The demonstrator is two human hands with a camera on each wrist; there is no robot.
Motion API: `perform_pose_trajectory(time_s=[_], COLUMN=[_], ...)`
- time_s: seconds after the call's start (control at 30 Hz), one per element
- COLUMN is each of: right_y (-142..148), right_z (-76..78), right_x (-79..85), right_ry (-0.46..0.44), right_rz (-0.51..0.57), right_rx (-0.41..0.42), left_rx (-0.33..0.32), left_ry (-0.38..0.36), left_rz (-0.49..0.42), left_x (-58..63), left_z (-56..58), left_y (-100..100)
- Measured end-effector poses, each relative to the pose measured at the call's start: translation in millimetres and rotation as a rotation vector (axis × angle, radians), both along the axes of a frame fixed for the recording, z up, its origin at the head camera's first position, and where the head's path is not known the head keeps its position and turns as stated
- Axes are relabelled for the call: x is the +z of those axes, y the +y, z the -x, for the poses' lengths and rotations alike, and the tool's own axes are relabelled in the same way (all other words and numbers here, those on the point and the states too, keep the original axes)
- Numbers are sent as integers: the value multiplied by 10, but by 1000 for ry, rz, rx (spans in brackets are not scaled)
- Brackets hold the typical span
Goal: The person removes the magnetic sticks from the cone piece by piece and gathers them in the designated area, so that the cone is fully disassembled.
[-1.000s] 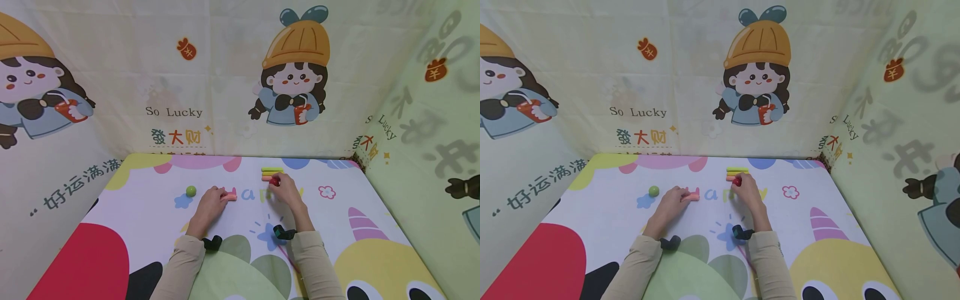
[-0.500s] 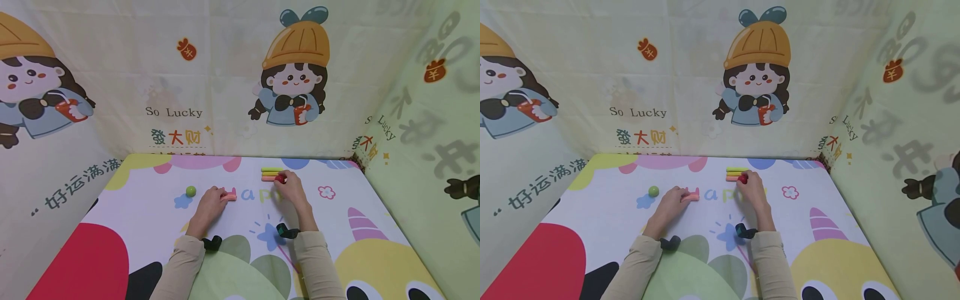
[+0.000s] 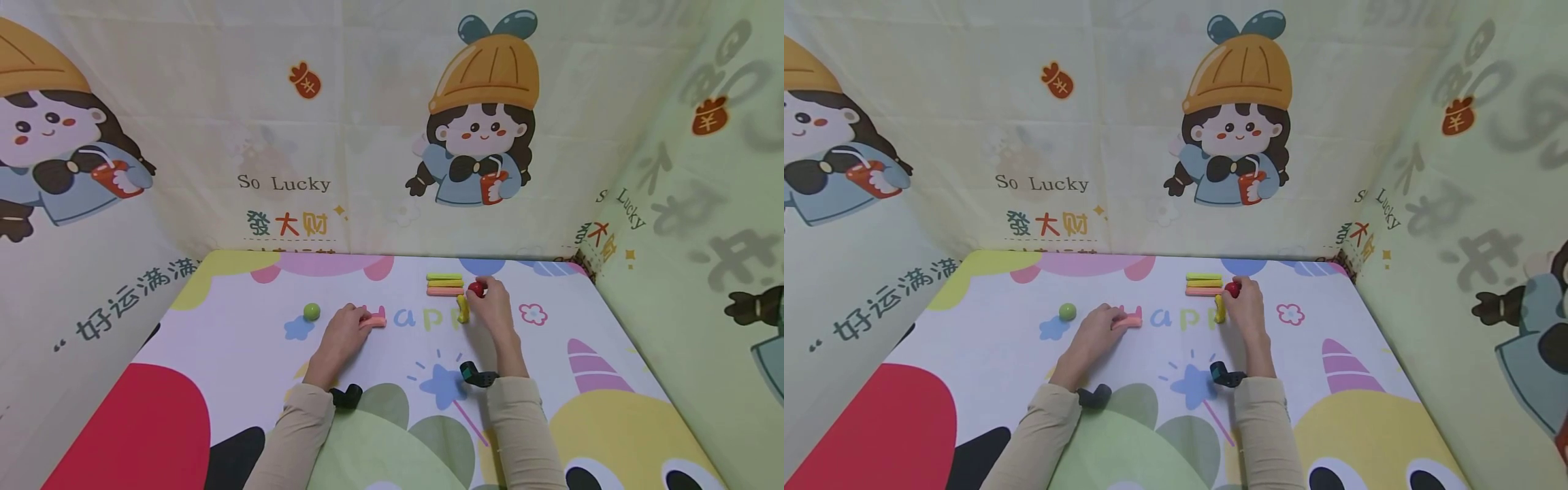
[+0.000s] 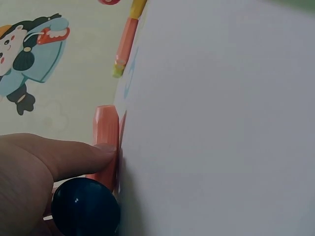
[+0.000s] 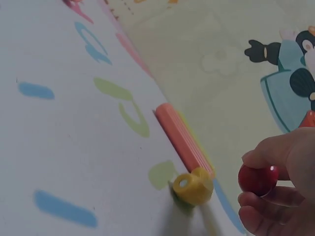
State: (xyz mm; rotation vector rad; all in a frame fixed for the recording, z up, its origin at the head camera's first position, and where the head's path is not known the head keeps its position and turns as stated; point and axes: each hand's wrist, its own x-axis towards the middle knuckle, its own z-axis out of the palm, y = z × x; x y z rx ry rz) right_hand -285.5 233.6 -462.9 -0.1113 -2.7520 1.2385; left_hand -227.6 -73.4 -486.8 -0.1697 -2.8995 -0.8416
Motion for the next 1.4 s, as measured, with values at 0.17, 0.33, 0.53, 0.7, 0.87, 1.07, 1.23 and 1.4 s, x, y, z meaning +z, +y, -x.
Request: perform_pose_trajectory(time_s=[0.17,0.33,0.53,0.7,0.87,1.07,1.23,1.4], right_y=[64,85,127,137,137,133,137,149], right_z=[25,24,2,23,35,31,32,26], right_x=[-49,-106,-177,-224,-237,-217,-201,-193], right_ry=[5,-29,-44,-48,-44,-59,-64,-68], right_rz=[6,23,8,-1,-12,-9,-1,-1], right_rx=[-45,-86,-87,-89,-83,-93,-97,-90], left_rx=[-1,-7,-1,1,3,-2,-9,-9], left_ry=[1,8,-1,0,0,2,6,5], left_rz=[-1,7,3,2,-4,0,-3,2], left_x=[7,1,-5,-15,-4,-4,20,31], left_z=[-3,-3,-4,1,-6,-4,-16,-19], left_y=[-7,-11,-8,-7,-6,-7,-6,-6])
